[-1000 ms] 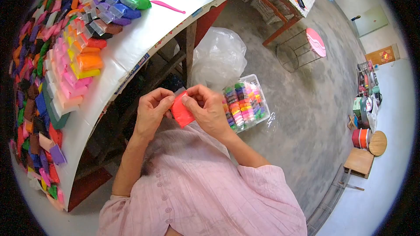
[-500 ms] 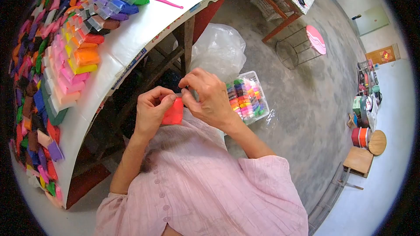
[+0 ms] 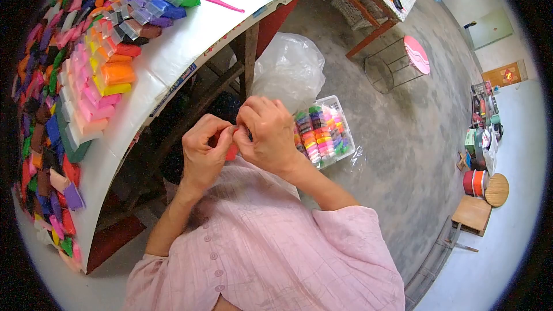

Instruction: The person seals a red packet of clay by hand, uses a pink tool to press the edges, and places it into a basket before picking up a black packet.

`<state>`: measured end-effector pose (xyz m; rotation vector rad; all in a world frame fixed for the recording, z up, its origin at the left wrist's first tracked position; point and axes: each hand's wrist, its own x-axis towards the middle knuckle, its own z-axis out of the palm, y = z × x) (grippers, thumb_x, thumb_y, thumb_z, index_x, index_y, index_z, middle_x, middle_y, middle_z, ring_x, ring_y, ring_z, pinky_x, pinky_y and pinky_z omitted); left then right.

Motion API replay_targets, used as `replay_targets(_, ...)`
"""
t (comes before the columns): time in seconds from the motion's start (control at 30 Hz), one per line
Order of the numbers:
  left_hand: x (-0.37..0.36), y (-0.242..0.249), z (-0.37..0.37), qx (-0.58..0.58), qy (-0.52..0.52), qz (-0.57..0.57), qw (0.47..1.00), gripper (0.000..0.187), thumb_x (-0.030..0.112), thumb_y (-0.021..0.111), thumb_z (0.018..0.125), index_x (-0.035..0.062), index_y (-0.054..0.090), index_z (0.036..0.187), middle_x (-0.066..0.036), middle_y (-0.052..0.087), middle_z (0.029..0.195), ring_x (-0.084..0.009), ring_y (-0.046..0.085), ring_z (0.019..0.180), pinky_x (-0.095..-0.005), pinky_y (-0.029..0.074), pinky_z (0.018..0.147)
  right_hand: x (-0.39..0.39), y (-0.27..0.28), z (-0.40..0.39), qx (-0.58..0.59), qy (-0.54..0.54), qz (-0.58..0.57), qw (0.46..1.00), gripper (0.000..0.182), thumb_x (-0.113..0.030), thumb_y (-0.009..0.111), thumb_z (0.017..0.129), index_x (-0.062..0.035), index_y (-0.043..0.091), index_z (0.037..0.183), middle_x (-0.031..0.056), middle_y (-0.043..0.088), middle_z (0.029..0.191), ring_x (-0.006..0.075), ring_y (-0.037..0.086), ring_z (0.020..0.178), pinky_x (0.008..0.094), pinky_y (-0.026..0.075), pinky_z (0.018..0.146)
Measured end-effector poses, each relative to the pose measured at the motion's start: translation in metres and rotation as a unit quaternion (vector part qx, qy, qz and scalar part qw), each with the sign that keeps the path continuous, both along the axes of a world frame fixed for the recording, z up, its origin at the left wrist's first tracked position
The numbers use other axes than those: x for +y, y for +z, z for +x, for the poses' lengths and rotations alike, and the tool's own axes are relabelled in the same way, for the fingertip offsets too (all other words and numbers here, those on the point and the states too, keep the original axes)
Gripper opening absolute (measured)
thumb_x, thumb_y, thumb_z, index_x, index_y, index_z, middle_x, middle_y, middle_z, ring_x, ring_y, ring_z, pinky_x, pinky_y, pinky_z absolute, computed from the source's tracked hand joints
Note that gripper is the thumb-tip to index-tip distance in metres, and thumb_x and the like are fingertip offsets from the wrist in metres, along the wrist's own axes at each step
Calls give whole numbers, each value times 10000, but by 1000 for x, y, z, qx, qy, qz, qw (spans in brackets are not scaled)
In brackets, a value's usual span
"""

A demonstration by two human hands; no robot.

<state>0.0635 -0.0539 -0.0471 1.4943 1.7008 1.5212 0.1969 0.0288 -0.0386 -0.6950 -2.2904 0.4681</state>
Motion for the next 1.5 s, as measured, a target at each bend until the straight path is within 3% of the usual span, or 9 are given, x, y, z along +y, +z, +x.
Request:
replay_targets(0.23, -5, 4, 6, 17, 63, 57, 996, 28, -27, 645, 806, -16, 628, 787, -103, 573, 719, -212, 554, 601, -322, 439, 558, 12, -9, 9, -60, -152, 67, 984, 87, -72, 615, 684, -48, 540, 720, 119, 553, 769, 327, 564, 717, 443, 427, 629)
replay_targets(0.3, -9, 3, -5, -34, 61, 12, 998, 33, -13, 627, 856, -34, 630, 830, -44, 579, 756, -97, 524, 665, -247, 425, 613, 32, -10, 21, -40, -187, 57, 980, 76, -71, 609, 697, -47, 543, 725, 124, 553, 762, 333, 569, 709, 452, 435, 618)
replay_targets(0.43, -11, -1, -12, -122, 46, -37, 991, 75, 17, 625, 888, -37, 627, 837, 4, 560, 776, -57, 501, 704, -219, 416, 640, 18, -1, 20, 31, -73, -123, 989, 99, -84, 569, 806, -13, 534, 747, 164, 578, 746, 350, 597, 696, 455, 449, 623)
replay_targets(0.83, -15, -1, -17, -128, 52, -43, 989, 84, 16, 635, 887, -38, 631, 822, 3, 556, 761, -53, 499, 698, -214, 409, 630, 1, 4, -21, 101, 32, -243, 964, 184, -117, 562, 931, 7, 604, 802, 141, 589, 756, 305, 584, 641, 384, 448, 593)
replay_targets(0.93, -15, -1, -18, -116, 58, -30, 991, 94, 28, 636, 892, -36, 633, 823, 7, 556, 750, -53, 500, 692, -213, 409, 628, -1, -4, -25, 73, 71, -234, 967, 220, -166, 580, 959, 14, 621, 838, 80, 588, 736, 160, 539, 628, 309, 431, 580)
replay_targets(1.03, -18, -1, -21, -127, 75, -25, 989, 99, 49, 635, 907, -28, 645, 845, 21, 573, 754, -46, 505, 689, -207, 416, 632, 6, -12, -27, 23, -126, -77, 989, 257, -214, 611, 930, -13, 609, 771, 168, 606, 766, 305, 595, 646, 400, 444, 594)
replay_targets(1.13, -17, -3, -25, -218, 88, -19, 972, 119, 76, 635, 925, -25, 660, 867, 25, 602, 765, -39, 518, 694, -207, 434, 640, 19, -22, -12, -11, -137, -162, 977, 319, -281, 612, 941, -21, 610, 756, 178, 612, 713, 306, 614, 646, 410, 445, 584)
replay_targets(1.27, -8, -6, -26, -291, 92, -18, 952, 153, 104, 634, 941, -33, 672, 886, 11, 629, 779, -37, 536, 705, -215, 455, 648, -17, -10, -15, 1, 60, -369, 927, 363, -301, 604, 961, 6, 602, 767, 130, 597, 637, 209, 567, 564, 367, 443, 541)
replay_targets(1.5, -2, -16, -26, -346, 64, -7, 936, 178, 149, 606, 966, -10, 686, 959, -9, 664, 824, -53, 589, 715, -208, 480, 662, -28, -14, -13, 80, 85, -475, 872, 307, -264, 599, 983, -4, 628, 822, 0, 570, 656, 53, 489, 602, 261, 408, 519)
